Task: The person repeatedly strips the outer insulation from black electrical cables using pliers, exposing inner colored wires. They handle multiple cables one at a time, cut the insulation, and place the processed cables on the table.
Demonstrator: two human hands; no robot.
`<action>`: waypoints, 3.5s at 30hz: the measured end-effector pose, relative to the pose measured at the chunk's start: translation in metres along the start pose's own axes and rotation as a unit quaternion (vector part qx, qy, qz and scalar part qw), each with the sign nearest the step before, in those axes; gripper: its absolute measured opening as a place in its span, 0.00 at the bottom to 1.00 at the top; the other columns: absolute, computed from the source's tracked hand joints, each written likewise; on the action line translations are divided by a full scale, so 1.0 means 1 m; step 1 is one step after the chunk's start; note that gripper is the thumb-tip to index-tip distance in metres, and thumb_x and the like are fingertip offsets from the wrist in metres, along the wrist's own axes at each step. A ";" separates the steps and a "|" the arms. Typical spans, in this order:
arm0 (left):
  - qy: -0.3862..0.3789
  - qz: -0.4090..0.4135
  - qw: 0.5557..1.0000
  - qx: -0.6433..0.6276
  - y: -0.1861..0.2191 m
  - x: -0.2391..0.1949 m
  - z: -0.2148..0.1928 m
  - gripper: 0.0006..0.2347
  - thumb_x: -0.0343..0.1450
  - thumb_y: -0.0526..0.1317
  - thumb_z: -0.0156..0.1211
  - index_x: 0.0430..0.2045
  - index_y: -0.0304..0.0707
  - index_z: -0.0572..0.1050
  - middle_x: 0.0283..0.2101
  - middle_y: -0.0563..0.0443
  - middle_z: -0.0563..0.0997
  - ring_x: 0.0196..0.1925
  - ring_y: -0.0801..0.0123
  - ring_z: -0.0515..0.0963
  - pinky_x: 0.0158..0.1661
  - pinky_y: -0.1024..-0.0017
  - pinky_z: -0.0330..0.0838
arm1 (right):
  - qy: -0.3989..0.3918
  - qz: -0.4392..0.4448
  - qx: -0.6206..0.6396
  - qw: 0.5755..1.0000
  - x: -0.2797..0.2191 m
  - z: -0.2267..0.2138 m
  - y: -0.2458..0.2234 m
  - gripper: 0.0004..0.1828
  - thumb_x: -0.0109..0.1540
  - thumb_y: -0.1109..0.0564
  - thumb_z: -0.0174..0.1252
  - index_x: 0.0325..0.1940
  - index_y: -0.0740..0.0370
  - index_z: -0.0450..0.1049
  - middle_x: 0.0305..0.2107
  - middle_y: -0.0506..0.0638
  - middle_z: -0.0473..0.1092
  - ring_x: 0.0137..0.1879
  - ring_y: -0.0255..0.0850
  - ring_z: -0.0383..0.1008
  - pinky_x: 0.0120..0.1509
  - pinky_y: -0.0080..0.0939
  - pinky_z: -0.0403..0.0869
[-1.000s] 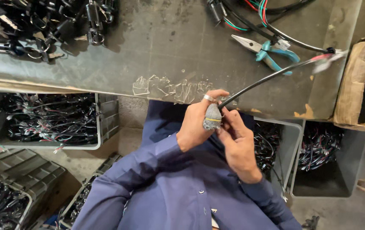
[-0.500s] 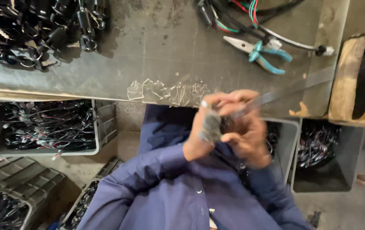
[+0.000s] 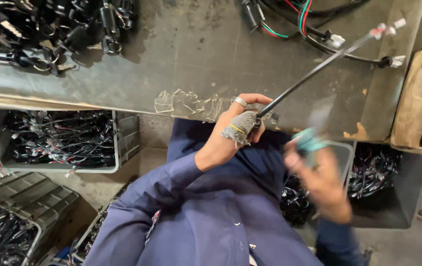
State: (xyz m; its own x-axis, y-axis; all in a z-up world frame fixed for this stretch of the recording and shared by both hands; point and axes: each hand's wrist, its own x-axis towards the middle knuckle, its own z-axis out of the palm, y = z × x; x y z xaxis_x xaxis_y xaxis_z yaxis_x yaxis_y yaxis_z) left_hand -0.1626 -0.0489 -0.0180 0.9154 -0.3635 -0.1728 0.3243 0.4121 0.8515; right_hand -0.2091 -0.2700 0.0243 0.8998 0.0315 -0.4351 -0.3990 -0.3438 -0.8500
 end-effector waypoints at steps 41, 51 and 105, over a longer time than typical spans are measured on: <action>-0.038 -0.060 0.945 0.320 -0.020 -0.033 -0.024 0.13 0.75 0.37 0.58 0.49 0.31 0.65 0.27 0.39 0.77 0.32 0.55 0.77 0.34 0.62 0.71 | -0.155 -0.264 -0.249 0.919 0.034 0.004 0.081 0.31 0.53 0.72 0.55 0.61 0.70 0.66 0.50 0.66 0.71 0.56 0.63 0.72 0.58 0.53 0.72; 0.069 0.006 0.788 0.611 -0.005 -0.043 -0.004 0.17 0.66 0.30 0.58 0.48 0.33 0.65 0.40 0.34 0.77 0.34 0.40 0.80 0.31 0.47 0.70 | -0.031 -0.164 -0.251 0.953 0.009 0.042 0.055 0.17 0.59 0.68 0.55 0.52 0.63 0.71 0.38 0.62 0.74 0.46 0.61 0.76 0.47 0.51 0.74; -0.112 0.137 0.941 0.289 0.031 -0.031 0.005 0.15 0.74 0.42 0.64 0.50 0.35 0.70 0.50 0.46 0.77 0.54 0.57 0.80 0.55 0.65 0.74 | -0.102 -0.171 0.629 0.751 0.063 -0.005 -0.062 0.16 0.74 0.45 0.52 0.40 0.57 0.67 0.23 0.38 0.55 0.30 0.28 0.53 0.38 0.30 0.57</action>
State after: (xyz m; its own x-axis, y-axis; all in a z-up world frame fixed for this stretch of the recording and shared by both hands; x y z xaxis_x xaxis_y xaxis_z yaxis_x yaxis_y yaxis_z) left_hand -0.1823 -0.0292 0.0161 0.8515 -0.5034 0.1468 -0.1604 0.0164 0.9869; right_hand -0.1268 -0.2516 0.0517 0.9931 0.1036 -0.0554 -0.1175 0.8726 -0.4740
